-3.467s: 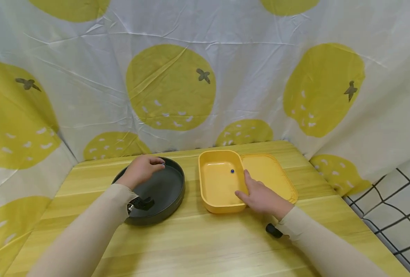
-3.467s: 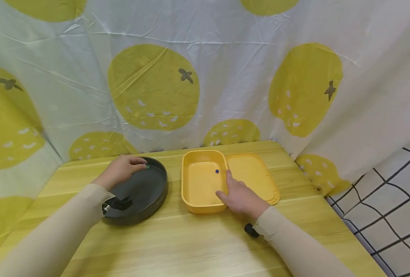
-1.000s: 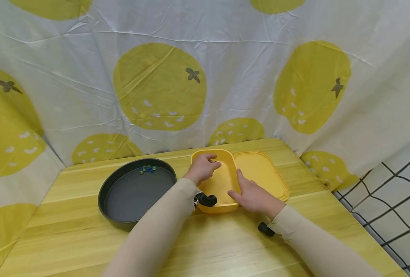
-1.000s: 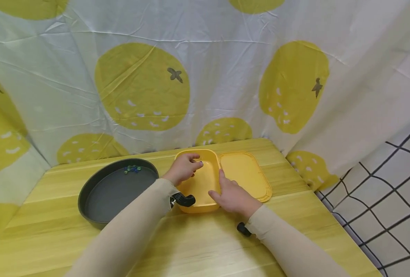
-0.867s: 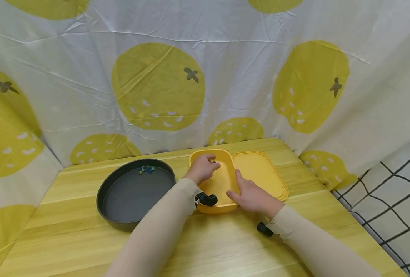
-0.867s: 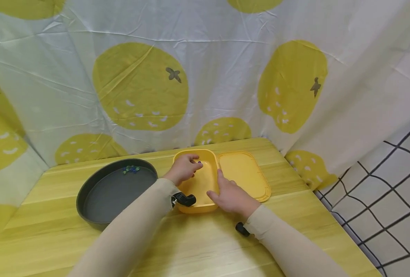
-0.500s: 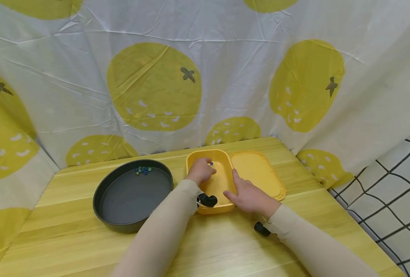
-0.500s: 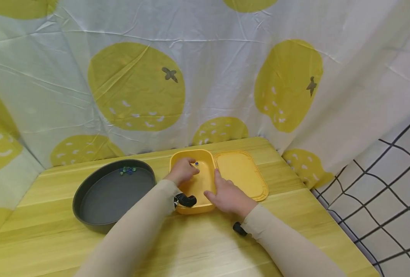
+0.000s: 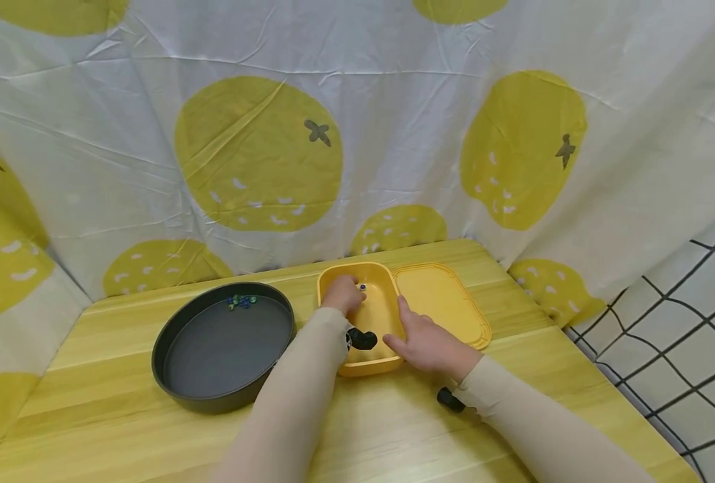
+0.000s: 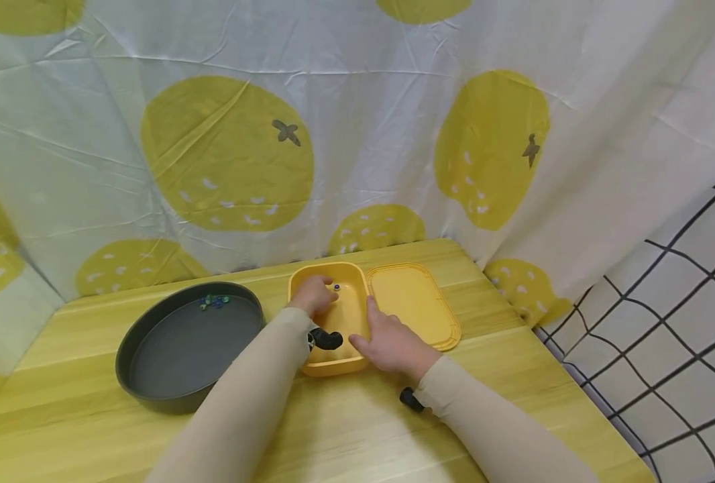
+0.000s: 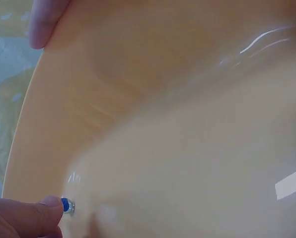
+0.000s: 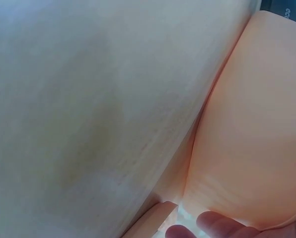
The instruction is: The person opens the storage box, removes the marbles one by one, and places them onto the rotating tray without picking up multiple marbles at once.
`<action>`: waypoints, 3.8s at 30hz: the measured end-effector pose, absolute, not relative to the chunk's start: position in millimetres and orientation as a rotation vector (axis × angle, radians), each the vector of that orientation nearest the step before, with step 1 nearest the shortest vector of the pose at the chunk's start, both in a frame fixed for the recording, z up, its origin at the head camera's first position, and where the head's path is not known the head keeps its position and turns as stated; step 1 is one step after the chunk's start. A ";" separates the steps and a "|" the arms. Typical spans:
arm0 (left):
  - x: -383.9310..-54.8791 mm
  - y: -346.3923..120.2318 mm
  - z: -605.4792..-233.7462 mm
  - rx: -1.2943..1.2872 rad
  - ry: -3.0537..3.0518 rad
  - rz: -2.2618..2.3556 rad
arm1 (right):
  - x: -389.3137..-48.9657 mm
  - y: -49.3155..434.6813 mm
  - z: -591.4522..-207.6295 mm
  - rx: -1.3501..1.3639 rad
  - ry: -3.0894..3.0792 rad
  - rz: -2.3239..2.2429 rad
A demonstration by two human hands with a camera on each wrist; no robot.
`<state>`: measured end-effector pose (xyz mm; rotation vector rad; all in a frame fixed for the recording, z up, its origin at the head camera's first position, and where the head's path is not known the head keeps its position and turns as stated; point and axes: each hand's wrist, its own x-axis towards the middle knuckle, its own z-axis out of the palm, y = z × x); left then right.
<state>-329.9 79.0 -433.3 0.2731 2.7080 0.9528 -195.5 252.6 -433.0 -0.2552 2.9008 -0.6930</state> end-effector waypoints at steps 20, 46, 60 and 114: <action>-329.6 87.0 -439.1 0.311 2.755 0.801 | -193.5 249.8 -430.6 -0.252 2.900 -0.678; -322.7 96.3 -443.8 0.440 2.706 0.800 | -192.2 249.9 -427.1 -0.247 2.896 -0.696; -321.8 96.1 -444.1 0.434 2.704 0.811 | -190.5 250.0 -428.4 -0.244 2.893 -0.701; -313.7 69.1 -395.0 0.535 2.626 1.004 | -193.0 245.2 -429.0 -0.238 2.895 -0.635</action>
